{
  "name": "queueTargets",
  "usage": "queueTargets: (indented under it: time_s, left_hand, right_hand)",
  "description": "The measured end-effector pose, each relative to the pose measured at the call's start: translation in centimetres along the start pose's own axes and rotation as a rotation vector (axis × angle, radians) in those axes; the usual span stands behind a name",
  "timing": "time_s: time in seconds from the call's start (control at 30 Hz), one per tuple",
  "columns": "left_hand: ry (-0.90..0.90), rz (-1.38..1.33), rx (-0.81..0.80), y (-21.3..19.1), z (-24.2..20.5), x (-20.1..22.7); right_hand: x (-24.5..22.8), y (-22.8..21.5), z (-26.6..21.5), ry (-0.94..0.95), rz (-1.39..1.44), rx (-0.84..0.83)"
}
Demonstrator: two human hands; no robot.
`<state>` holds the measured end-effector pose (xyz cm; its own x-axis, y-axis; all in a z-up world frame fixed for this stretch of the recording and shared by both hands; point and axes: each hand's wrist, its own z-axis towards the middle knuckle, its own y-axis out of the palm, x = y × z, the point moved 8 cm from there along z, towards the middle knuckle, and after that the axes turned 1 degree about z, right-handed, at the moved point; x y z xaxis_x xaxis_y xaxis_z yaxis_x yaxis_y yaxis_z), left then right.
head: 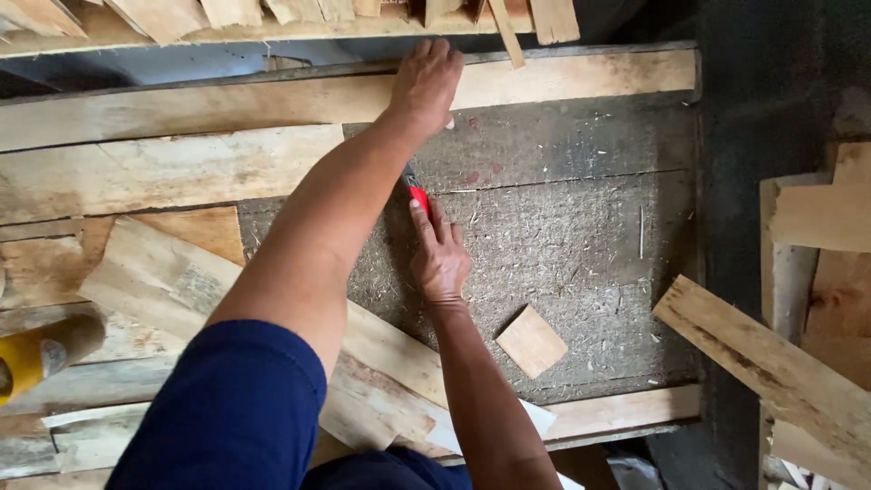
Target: Cutting and organizing thin wood planks on a workbench in a workshop using a utility knife.
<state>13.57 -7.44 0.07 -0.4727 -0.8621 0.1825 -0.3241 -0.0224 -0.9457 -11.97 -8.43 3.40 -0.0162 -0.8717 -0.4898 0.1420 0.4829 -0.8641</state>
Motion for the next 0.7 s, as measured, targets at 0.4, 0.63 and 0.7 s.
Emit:
queueTargets:
  time_s: [0.4,0.63,0.7]
  left_hand:
    - [-0.086,-0.183,0.068,-1.5,-5.9,3.4]
    - [0.125,-0.196,0.308,0.4,-12.0,10.2]
    - [0.121,-0.185,0.232,-0.8,-12.9,11.1]
  right_hand:
    - [0.4,0.9,0.0,0.002,-0.037,-0.063]
    - [3.3,6.7,-2.3,-0.066,-0.08,-0.135]
    - [3.7,7.9,-1.9,0.001,-0.084,-0.152]
